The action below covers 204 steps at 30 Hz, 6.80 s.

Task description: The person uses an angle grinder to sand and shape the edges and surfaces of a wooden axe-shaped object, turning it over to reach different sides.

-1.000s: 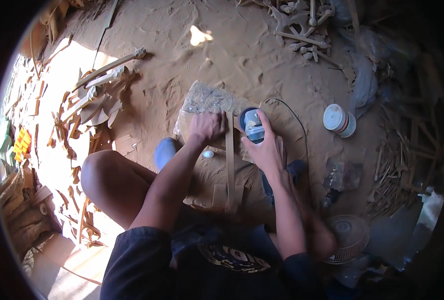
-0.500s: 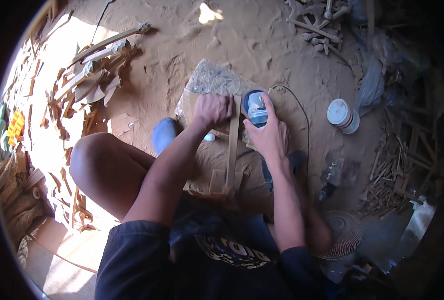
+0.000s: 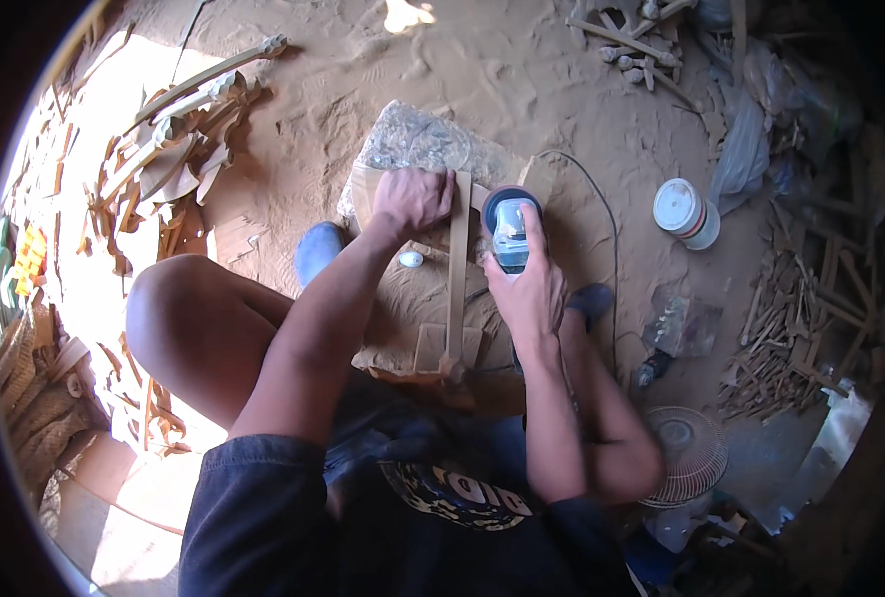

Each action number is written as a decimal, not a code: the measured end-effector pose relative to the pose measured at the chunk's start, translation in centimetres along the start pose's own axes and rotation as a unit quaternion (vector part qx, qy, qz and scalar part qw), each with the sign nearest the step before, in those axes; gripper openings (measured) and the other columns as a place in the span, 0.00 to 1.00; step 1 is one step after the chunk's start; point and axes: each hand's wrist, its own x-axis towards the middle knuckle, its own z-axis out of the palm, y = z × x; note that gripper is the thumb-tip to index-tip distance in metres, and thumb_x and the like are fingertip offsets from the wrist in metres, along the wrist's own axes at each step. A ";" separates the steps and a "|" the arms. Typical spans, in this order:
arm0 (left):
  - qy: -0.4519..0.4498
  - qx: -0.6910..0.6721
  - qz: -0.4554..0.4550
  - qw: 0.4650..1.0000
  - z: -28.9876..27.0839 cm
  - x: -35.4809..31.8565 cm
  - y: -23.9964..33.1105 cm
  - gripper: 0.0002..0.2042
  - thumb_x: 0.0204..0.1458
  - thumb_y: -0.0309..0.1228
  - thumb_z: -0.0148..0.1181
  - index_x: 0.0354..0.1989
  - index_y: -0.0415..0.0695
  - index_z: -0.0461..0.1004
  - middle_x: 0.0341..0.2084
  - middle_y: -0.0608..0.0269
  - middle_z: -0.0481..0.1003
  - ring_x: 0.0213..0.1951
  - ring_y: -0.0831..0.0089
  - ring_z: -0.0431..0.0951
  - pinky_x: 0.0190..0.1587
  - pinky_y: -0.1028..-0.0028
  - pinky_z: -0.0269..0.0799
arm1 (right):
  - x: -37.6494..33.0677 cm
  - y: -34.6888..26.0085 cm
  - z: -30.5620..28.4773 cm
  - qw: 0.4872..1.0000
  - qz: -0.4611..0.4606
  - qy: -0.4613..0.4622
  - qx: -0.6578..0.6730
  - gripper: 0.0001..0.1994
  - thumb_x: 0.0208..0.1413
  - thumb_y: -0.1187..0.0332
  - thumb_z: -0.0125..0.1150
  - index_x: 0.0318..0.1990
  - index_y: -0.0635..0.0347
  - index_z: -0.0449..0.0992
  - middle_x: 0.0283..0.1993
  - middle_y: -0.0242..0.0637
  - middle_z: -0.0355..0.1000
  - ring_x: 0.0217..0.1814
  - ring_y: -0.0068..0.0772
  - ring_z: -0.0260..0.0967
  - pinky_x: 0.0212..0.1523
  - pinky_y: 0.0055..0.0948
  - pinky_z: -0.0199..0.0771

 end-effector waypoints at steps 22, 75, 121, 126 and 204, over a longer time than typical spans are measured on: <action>0.028 -0.003 0.005 1.000 0.2 -0.4 0.1 0.21 0.74 0.44 0.48 0.29 0.48 0.78 0.19 0.46 0.80 0.24 0.46 0.83 0.29 0.51 0.78 | 1.6 0.1 -1.5 0.995 0.087 -0.003 0.044 0.44 0.55 0.57 0.77 0.79 0.36 0.61 0.50 0.62 0.83 0.53 0.71 0.81 0.53 0.60 0.80; 0.018 -0.029 -0.035 0.999 0.7 -0.4 0.1 0.21 0.74 0.46 0.48 0.31 0.48 0.77 0.18 0.45 0.80 0.23 0.44 0.84 0.30 0.48 0.80 | 11.0 2.3 -7.3 0.952 0.080 -0.266 0.131 0.48 0.44 0.57 0.80 0.75 0.59 0.69 0.66 0.52 0.77 0.65 0.42 0.78 0.64 0.36 0.78; 0.011 -0.016 -0.027 0.999 1.0 -0.1 0.0 0.21 0.74 0.47 0.47 0.33 0.48 0.79 0.20 0.42 0.80 0.26 0.41 0.84 0.33 0.45 0.80 | -2.9 2.7 3.8 0.993 -0.100 0.022 -0.052 0.47 0.52 0.61 0.81 0.78 0.18 0.63 0.58 0.61 0.76 0.46 0.68 0.82 0.42 0.60 0.84; 0.011 -0.016 -0.022 1.000 0.6 0.0 0.6 0.21 0.74 0.47 0.48 0.33 0.48 0.79 0.20 0.42 0.81 0.26 0.41 0.84 0.33 0.45 0.80 | -3.7 2.0 3.4 0.996 -0.048 0.013 -0.078 0.47 0.53 0.59 0.80 0.79 0.16 0.60 0.61 0.61 0.75 0.44 0.69 0.82 0.41 0.60 0.85; -0.021 -0.151 -0.269 0.951 9.2 -15.5 9.9 0.35 0.61 0.43 0.66 0.70 0.37 0.59 0.63 0.36 0.65 0.63 0.43 0.69 0.67 0.41 0.61 | -11.2 10.6 -21.2 0.815 0.098 0.241 0.518 0.42 0.59 0.73 0.75 0.80 0.56 0.60 0.61 0.49 0.76 0.49 0.38 0.80 0.49 0.38 0.85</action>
